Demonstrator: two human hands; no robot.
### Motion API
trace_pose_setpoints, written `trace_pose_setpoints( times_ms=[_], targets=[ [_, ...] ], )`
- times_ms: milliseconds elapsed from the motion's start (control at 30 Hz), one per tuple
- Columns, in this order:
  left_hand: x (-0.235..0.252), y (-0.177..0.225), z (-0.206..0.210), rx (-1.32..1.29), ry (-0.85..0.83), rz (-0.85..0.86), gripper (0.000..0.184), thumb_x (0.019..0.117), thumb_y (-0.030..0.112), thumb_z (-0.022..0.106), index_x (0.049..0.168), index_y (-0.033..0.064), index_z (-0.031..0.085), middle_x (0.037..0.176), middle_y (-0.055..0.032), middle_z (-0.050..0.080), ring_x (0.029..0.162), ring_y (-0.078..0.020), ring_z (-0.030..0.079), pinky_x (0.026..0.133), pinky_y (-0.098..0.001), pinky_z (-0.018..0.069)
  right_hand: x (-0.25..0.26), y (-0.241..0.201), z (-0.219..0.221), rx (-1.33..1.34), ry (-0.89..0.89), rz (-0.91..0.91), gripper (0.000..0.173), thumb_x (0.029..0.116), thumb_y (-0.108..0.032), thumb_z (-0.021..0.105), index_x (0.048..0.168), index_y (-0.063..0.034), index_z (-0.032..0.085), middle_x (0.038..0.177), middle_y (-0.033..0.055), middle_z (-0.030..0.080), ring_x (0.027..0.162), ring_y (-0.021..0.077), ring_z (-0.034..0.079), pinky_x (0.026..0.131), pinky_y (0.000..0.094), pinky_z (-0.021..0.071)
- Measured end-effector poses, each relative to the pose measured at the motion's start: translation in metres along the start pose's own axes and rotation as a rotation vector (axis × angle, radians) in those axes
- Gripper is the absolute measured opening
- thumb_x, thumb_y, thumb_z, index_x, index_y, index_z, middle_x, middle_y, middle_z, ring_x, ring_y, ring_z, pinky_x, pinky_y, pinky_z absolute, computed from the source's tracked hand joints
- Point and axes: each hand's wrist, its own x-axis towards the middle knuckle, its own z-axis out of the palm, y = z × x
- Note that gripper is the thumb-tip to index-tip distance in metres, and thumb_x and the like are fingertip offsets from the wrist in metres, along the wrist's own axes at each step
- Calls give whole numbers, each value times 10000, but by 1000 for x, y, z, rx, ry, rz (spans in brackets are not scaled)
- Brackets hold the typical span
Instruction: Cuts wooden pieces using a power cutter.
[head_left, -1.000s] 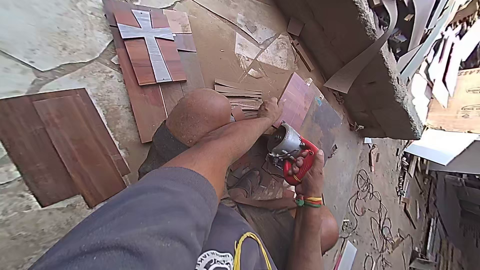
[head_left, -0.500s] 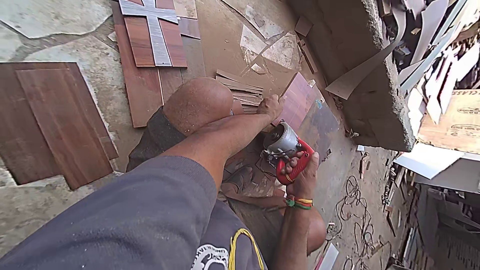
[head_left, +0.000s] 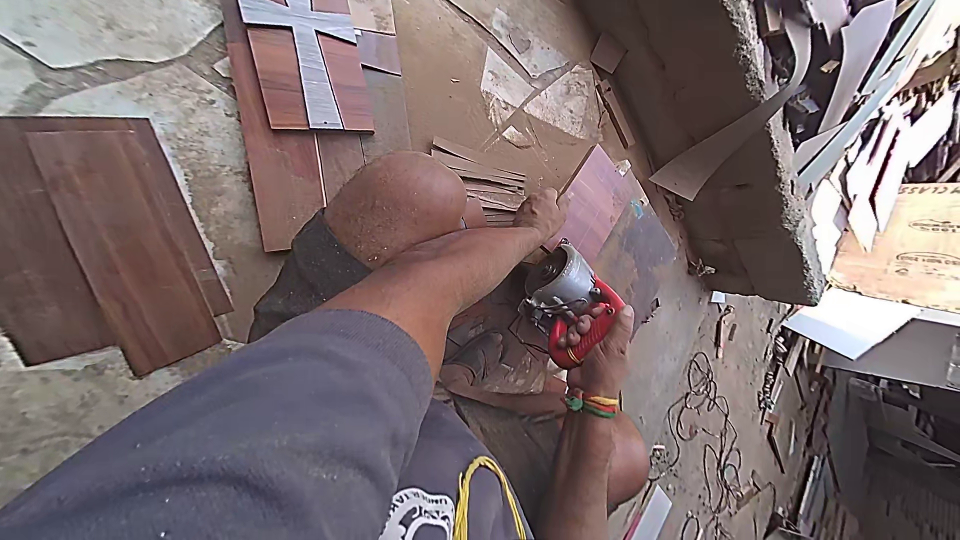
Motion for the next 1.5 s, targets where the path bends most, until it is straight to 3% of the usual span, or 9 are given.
trace_pose_setpoints(
  times_ms=[267,1000,1500],
  targets=[
    [1,-1,2,2,6,-3,571,1098,532,336,1094,57,654,1038,-190,703,1036,-357,703,866,-588,558,-1,1,0,-12,2,-7,601,1110,-542,220,927,-76,553,528,9,524,384,142,545,367,339,525],
    [0,-2,-1,1,-1,31,530,1104,491,367,1081,51,661,1054,-185,700,1047,-348,697,882,-579,556,4,13,3,-42,45,-66,630,1106,-553,208,864,-85,552,511,6,520,375,136,533,368,339,517],
    [1,-4,2,-41,14,36,504,1104,464,366,1077,58,664,1059,-184,703,1046,-356,698,874,-592,552,8,10,5,-102,43,-60,628,1100,-572,180,885,-101,535,517,-6,508,380,130,524,370,317,507]
  ],
)
